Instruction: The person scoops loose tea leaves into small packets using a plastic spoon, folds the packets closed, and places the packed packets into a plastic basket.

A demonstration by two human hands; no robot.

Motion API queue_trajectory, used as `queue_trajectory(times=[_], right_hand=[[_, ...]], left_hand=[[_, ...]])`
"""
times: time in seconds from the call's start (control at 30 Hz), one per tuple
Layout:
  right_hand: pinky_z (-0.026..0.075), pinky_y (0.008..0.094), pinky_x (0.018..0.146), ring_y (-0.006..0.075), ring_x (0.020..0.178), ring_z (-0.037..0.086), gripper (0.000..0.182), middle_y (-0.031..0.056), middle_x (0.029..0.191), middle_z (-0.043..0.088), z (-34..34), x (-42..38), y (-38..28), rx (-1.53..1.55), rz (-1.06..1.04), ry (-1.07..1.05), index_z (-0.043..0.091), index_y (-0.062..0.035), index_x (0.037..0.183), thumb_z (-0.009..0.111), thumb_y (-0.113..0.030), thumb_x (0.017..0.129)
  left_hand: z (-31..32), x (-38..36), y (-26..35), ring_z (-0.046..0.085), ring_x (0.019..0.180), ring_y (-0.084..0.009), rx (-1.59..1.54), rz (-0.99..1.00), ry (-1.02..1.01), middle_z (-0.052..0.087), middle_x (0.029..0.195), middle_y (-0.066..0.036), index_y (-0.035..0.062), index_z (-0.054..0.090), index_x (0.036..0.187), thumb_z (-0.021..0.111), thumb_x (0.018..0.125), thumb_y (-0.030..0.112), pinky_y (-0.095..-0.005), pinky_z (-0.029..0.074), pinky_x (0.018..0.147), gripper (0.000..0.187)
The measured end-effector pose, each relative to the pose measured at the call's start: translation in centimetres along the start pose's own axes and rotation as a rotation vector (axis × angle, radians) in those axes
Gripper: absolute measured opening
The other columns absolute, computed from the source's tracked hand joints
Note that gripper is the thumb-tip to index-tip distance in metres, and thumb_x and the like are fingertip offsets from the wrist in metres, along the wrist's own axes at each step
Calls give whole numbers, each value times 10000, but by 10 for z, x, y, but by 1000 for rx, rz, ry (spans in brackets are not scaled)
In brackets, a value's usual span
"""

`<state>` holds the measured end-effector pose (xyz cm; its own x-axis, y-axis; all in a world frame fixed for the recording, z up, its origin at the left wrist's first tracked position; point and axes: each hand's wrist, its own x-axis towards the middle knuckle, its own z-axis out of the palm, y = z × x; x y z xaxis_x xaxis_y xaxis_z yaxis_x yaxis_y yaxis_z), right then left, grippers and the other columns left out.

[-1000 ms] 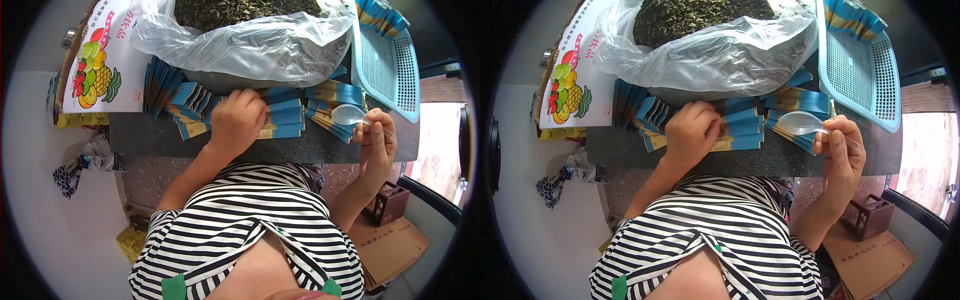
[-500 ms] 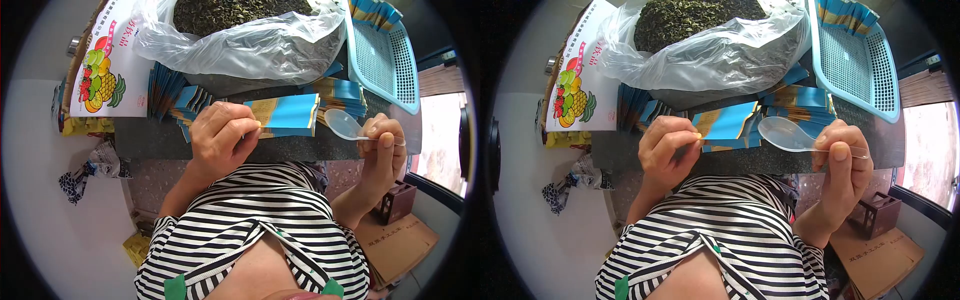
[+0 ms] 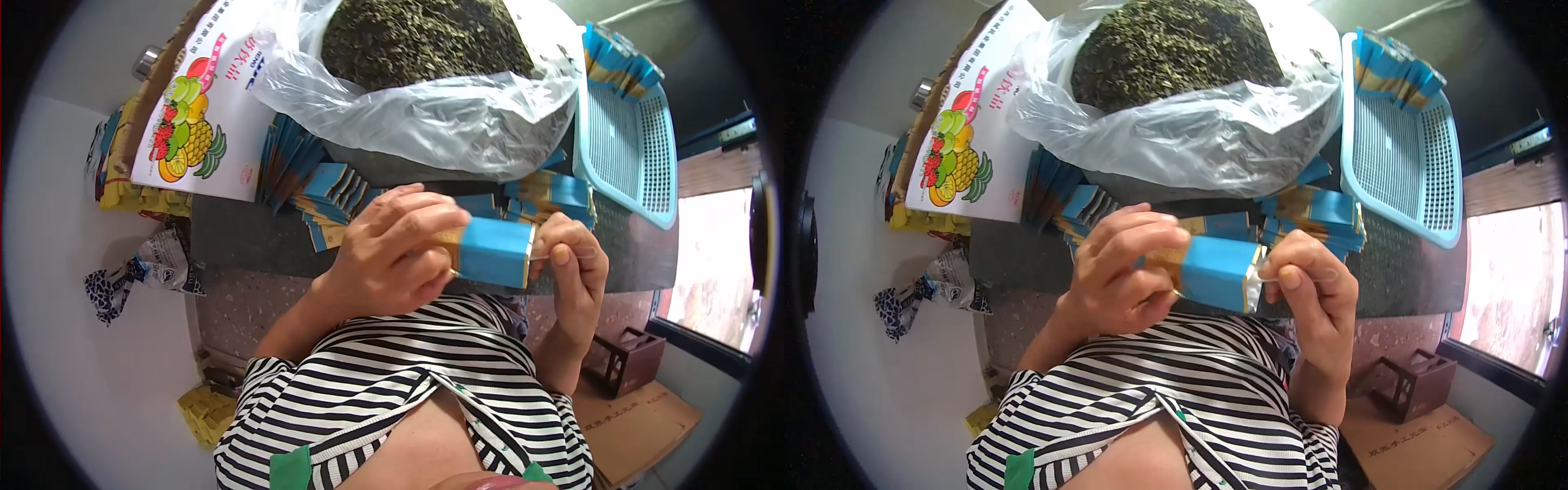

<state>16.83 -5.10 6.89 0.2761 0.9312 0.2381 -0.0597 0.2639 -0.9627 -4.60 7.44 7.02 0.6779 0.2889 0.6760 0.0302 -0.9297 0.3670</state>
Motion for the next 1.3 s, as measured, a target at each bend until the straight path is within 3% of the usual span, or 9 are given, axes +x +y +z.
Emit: queue_trajectory(times=[0.13, 0.17, 0.2, 0.3, 0.6, 0.8, 0.83, 1.03, 1.3], right_hand=[[425, 240, 634, 111, 702, 527, 215, 62, 839, 590, 0, 8, -10, 33, -32, -27, 653, 21, 943, 587, -170, 1013], [429, 241, 637, 114, 703, 531, 216, 68, 846, 596, -1, 10, -12, 35, -39, -42, 653, 21, 945, 585, -173, 1015], [433, 243, 640, 117, 704, 536, 218, 73, 852, 603, 0, 13, -15, 37, -44, -58, 652, 21, 948, 584, -175, 1016], [436, 249, 639, 114, 701, 537, 208, 69, 849, 601, 7, 27, -25, -94, -119, -77, 645, 22, 954, 588, -169, 1014], [408, 222, 633, 85, 710, 515, 127, 45, 846, 585, 9, 76, -34, -281, -156, -115, 635, 24, 984, 579, -88, 1007], [446, 223, 641, 75, 707, 552, 191, 22, 850, 622, 4, 103, -33, -25, -4, -113, 638, -9, 989, 567, -178, 1041], [449, 226, 629, 74, 683, 550, 206, 17, 816, 617, 11, 107, -35, -1, -1, -58, 638, -16, 979, 548, -188, 1050], [449, 226, 636, 74, 707, 551, 200, 15, 845, 629, 7, 134, -42, -85, -27, -133, 648, -6, 997, 556, -178, 1046], [443, 222, 643, 62, 721, 535, 170, 11, 848, 625, 18, 158, -58, -234, -164, -197, 656, 2, 1008, 573, -144, 1030]], left_hand=[[-4, 9, -9, 674, 1084, -354, -165, -30, -64, 642, 1262, -183, 94, 553, 842, 761, 777, 185, -452, 542, 920, 236], [-5, 12, -12, 681, 1036, -340, -192, -30, -48, 646, 1242, -186, 81, 603, 1033, 793, 788, 272, -433, 540, 863, 364], [-8, 17, -12, 681, 1036, -340, -187, -26, -40, 646, 1242, -186, 81, 603, 1033, 793, 788, 272, -433, 540, 863, 364], [-14, 30, -16, 680, 914, -289, 8, -46, -83, 668, 1169, -148, 51, 566, 1345, 838, 727, 414, -407, 501, 773, 766], [-29, 54, -31, 676, 901, -280, 127, -79, -22, 682, 1060, -99, 84, 614, 1251, 860, 691, 381, -425, 500, 807, 680], [-24, 72, -52, 670, 813, -283, -38, -119, 62, 666, 1002, -111, 84, 620, 1214, 878, 678, 244, -388, 536, 711, 617], [-25, 75, -53, 677, 804, -245, -61, -125, 61, 656, 1023, -122, 65, 608, 1207, 871, 676, 117, -342, 545, 666, 595], [-20, 81, -69, 642, 870, -136, -265, -158, 132, 610, 1099, -99, 41, 570, 1213, 836, 704, -14, -280, 550, 725, 578], [-16, 86, -80, 587, 898, -68, -417, -384, 91, 573, 1049, -32, 43, 544, 1192, 798, 762, -30, -223, 501, 721, 504]])
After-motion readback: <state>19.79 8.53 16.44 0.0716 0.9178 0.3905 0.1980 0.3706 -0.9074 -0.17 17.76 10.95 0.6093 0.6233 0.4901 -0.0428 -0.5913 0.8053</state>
